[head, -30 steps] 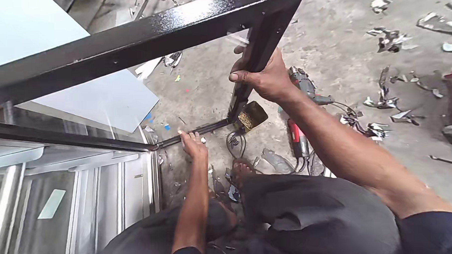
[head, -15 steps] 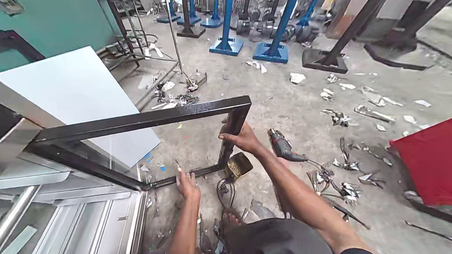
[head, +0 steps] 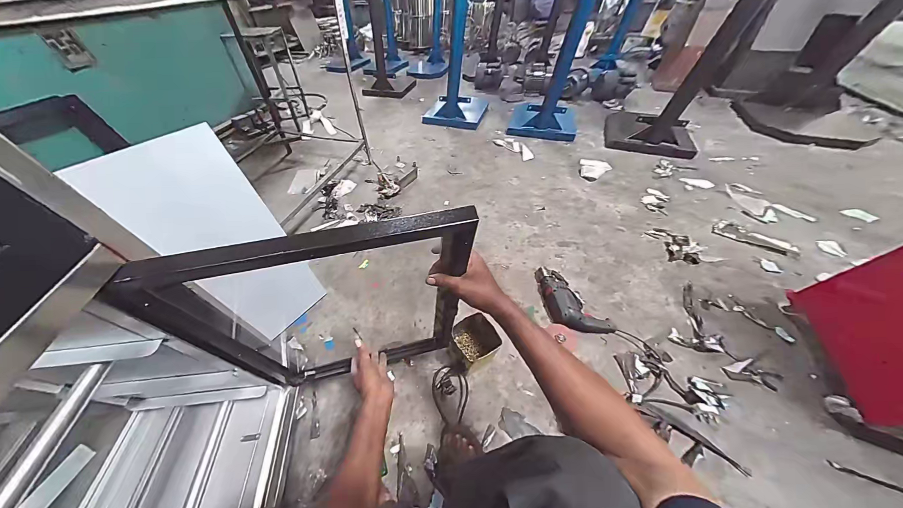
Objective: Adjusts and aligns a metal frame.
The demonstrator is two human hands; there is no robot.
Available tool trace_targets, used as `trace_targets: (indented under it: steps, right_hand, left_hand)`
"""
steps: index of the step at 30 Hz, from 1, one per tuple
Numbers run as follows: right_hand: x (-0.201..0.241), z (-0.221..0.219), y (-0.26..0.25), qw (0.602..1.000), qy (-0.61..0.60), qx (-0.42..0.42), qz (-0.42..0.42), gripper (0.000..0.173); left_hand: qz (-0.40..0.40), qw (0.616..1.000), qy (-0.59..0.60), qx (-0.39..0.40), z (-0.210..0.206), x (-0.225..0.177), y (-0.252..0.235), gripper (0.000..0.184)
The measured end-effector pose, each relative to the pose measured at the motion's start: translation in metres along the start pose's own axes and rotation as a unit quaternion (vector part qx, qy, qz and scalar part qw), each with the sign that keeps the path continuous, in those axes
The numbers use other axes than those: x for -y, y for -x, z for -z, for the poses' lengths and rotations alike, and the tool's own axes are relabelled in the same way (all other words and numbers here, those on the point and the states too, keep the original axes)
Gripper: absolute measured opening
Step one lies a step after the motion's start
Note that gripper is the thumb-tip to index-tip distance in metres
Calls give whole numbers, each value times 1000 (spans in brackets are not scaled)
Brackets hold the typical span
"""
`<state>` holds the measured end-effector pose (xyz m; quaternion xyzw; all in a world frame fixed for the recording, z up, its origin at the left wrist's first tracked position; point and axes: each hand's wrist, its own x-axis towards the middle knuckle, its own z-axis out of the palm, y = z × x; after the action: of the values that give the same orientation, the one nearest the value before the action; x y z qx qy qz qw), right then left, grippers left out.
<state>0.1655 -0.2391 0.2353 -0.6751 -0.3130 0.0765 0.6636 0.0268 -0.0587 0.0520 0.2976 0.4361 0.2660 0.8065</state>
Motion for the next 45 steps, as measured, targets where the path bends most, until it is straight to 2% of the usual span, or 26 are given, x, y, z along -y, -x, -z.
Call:
trace_targets:
  steps: [5, 20, 26, 29, 32, 34, 35, 36, 37, 38, 39, 41, 42, 43, 44, 45]
  right_hand:
    - [5, -3, 2, 1000, 11, -2, -10, 58]
    - [0, -1, -2, 1000, -15, 9, 3, 65]
    - [-1, -2, -3, 1000, -8, 6, 13, 60]
    - [7, 0, 5, 997, 62, -39, -4, 56]
    - [1, -10, 1, 997, 65, -35, -17, 71]
    - [-7, -5, -1, 998, 48, -30, -6, 75]
    - [-8, -3, -2, 999, 41, -25, 6, 74]
    - [-9, -1, -3, 999, 36, -17, 16, 73]
    - [-8, -2, -4, 999, 34, -13, 24, 73]
    - [-8, -3, -4, 999, 31, -8, 29, 72]
    - [-7, -3, -5, 999, 29, -7, 32, 71]
    - [-6, -2, -3, 999, 28, -7, 32, 71]
    - [-6, -2, -2, 999, 29, -5, 30, 72]
    - [-6, -3, -2, 999, 29, -2, 31, 72]
    - [-6, -4, -3, 999, 27, 0, 34, 71]
    - [-6, -4, -3, 999, 26, 0, 35, 70]
  left_hand:
    - [-1, 1000, 0, -14, 0, -2, 2, 67]
    - [8, 1000, -11, -7, 2, -3, -2, 66]
    - [18, 1000, -9, -4, 3, -4, -3, 68]
    - [25, 998, -58, 20, 4, -1, 8, 67]
    - [39, 993, -111, 9, 7, -23, 21, 65]
    - [27, 987, -159, 30, 3, -29, 34, 55]
    - [-10, 979, -194, 59, 0, -36, 42, 48]
    - [-74, 964, -238, 95, -1, -46, 52, 43]
    - [-165, 932, -293, 139, -3, -64, 63, 43]
    - [-279, 879, -344, 174, -6, -86, 76, 43]
    - [-405, 807, -384, 192, -11, -114, 90, 44]
    - [-622, 621, -441, 178, -32, -177, 113, 48]
    - [-686, 527, -476, 157, -44, -212, 124, 55]
    - [-717, 446, -518, 139, -58, -247, 135, 64]
    - [-717, 385, -567, 128, -71, -278, 145, 73]
    - [-692, 348, -619, 130, -83, -304, 152, 77]
